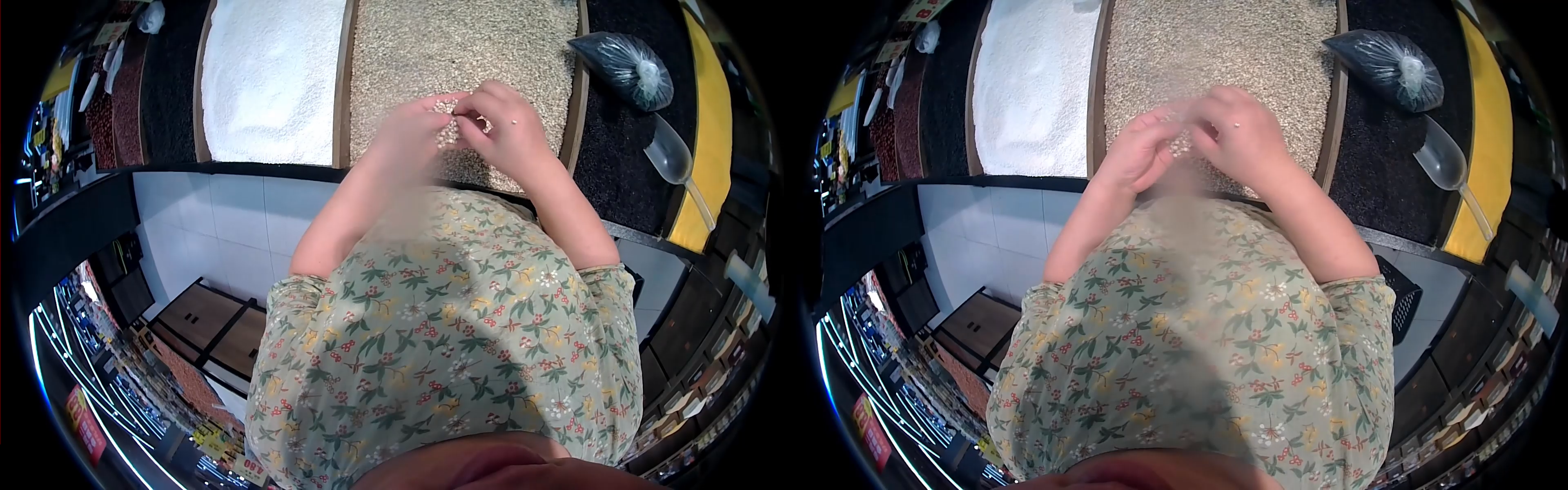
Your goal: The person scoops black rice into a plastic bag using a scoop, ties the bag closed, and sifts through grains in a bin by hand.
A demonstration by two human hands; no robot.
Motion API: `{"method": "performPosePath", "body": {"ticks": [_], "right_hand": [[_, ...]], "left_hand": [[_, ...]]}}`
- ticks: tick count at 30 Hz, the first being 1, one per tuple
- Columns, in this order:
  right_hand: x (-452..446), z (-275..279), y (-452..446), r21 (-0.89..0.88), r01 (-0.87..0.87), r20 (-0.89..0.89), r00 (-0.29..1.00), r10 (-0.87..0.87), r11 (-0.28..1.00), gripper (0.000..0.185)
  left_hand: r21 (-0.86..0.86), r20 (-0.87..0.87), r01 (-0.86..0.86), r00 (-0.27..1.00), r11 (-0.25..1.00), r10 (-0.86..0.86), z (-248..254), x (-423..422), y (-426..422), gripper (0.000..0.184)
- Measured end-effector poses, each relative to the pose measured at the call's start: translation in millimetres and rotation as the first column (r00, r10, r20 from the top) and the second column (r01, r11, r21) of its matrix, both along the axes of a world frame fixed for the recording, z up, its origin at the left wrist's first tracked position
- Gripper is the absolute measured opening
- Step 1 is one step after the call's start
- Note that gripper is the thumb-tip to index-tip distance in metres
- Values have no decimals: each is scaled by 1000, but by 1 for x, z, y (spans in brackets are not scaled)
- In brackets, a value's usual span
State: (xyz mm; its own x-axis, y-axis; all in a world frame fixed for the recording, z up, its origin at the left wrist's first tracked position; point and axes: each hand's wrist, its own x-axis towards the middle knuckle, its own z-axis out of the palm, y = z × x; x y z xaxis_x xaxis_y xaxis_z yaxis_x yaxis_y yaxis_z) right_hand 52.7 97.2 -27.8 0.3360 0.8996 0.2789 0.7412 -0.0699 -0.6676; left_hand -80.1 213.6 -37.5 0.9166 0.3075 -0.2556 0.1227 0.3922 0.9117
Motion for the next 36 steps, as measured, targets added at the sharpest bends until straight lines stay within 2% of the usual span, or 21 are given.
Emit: {"method": "performPosePath", "body": {"ticks": [1,5,7,8,9,10,14,16,17,19,21,25,26,27,28,31,36], "right_hand": [[0,0,0,1,4,-12,1000,-4,1000,20],[1,-1,-2,18,0,-14,1000,1,1000,18],[1,-2,-2,28,5,-21,1000,-4,1000,17],[1,-2,-3,36,8,-31,999,-7,999,16],[1,-2,-3,36,10,-32,999,-9,999,16],[1,-2,-4,43,1,-32,999,0,999,15],[2,-1,-5,21,-1,11,1000,0,1000,14],[2,-2,-5,34,3,70,997,-5,999,13],[1,-2,-4,47,4,129,992,-10,999,13],[2,-3,-3,73,-27,179,984,13,997,13],[2,-2,-3,98,-57,229,973,33,994,13],[1,-1,-5,29,-69,297,953,57,997,13],[1,-1,-5,19,-83,331,941,73,996,14],[1,-1,-6,18,-82,332,941,71,996,14],[1,-1,-6,-13,-99,346,933,97,995,14],[-1,-2,-7,-45,-111,348,930,120,993,14],[-5,-17,-6,-16,-104,308,946,103,994,15]], "left_hand": [[-143,-23,-16,1000,990,13,4,0,0,25],[-135,-20,-1,1000,991,-2,10,0,0,26],[-376,-192,-159,977,913,92,22,5,-3,25],[-376,-192,-157,977,913,89,10,3,-1,25],[-153,-131,-84,989,985,64,-12,-1,2,25],[83,-77,-19,997,996,26,-18,-2,2,25],[10,-100,-76,992,997,76,-20,2,-1,26],[178,-5,-17,1000,984,18,-25,3,0,25],[178,-6,-18,1000,984,20,-25,2,-1,25],[293,-4,6,1000,956,-5,-25,1,-2,24],[286,-7,1,1000,958,1,-27,0,-1,24],[215,-3,11,1000,977,-10,-24,1,-2,22],[215,-2,13,1000,977,-12,-37,0,-2,22],[308,9,12,1000,951,-15,-63,-3,-1,21],[397,19,9,1000,918,-18,-68,-2,-1,21],[325,56,21,998,945,-42,-50,-1,-5,20],[330,56,63,995,942,-86,-41,-6,-2,24]]}}
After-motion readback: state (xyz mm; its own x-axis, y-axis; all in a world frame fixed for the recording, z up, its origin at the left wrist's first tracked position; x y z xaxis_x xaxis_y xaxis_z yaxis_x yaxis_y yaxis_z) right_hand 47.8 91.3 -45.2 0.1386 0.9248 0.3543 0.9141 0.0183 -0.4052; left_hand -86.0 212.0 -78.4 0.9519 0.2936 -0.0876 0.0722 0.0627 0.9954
